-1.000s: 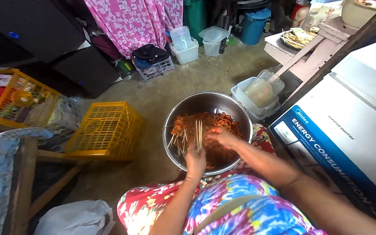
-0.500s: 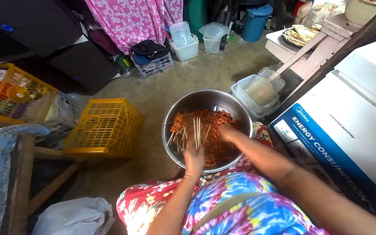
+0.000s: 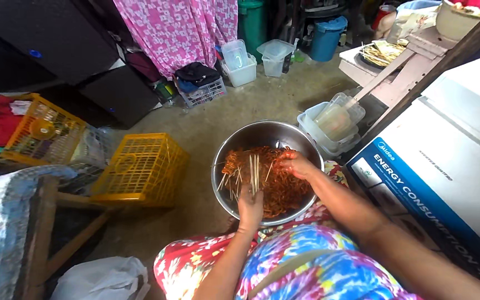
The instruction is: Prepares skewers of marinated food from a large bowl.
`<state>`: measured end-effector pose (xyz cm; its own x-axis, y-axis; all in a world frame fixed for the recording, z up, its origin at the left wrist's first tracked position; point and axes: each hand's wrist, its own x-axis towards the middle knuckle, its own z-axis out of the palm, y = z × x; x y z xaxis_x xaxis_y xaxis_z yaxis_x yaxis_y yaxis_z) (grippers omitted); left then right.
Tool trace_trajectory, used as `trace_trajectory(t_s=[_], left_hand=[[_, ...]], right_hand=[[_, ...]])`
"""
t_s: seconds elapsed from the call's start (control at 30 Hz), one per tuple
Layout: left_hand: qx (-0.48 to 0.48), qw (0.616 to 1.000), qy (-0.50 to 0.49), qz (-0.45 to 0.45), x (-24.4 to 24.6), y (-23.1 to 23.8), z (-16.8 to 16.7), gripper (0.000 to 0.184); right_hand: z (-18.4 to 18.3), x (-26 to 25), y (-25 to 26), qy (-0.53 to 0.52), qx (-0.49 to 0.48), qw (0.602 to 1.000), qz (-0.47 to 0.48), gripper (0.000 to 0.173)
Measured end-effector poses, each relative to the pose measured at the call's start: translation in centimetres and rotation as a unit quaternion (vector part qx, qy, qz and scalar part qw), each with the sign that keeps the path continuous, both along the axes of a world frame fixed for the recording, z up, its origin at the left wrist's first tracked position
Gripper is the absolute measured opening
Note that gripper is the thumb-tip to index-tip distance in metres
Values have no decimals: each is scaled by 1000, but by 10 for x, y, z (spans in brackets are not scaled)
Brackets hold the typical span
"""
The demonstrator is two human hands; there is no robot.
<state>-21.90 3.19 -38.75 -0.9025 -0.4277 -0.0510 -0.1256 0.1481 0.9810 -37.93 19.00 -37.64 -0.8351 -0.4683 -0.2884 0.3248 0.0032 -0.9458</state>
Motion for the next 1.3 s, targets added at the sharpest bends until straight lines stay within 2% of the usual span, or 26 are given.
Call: trace_trajectory(t_s=[0.13, 0.3, 0.57, 0.93, 1.3], left_hand=[[8, 1000, 14, -5, 0, -1, -2, 22], [23, 999, 27, -38, 1, 0, -1, 21], [0, 999, 8, -36, 0, 0, -1, 21], [1, 999, 10, -37, 0, 1, -1, 21], [-13, 999, 14, -38, 0, 1, 0, 21]], right_hand=[[-2, 0, 1, 15, -21, 1000, -4, 12], [0, -2, 1, -64, -98, 992, -42, 18], [2, -2, 3, -105, -106, 989, -24, 11], [-1, -3, 3, -86, -95, 991, -49, 24], [-1, 0, 1, -76, -89, 993, -23, 20]])
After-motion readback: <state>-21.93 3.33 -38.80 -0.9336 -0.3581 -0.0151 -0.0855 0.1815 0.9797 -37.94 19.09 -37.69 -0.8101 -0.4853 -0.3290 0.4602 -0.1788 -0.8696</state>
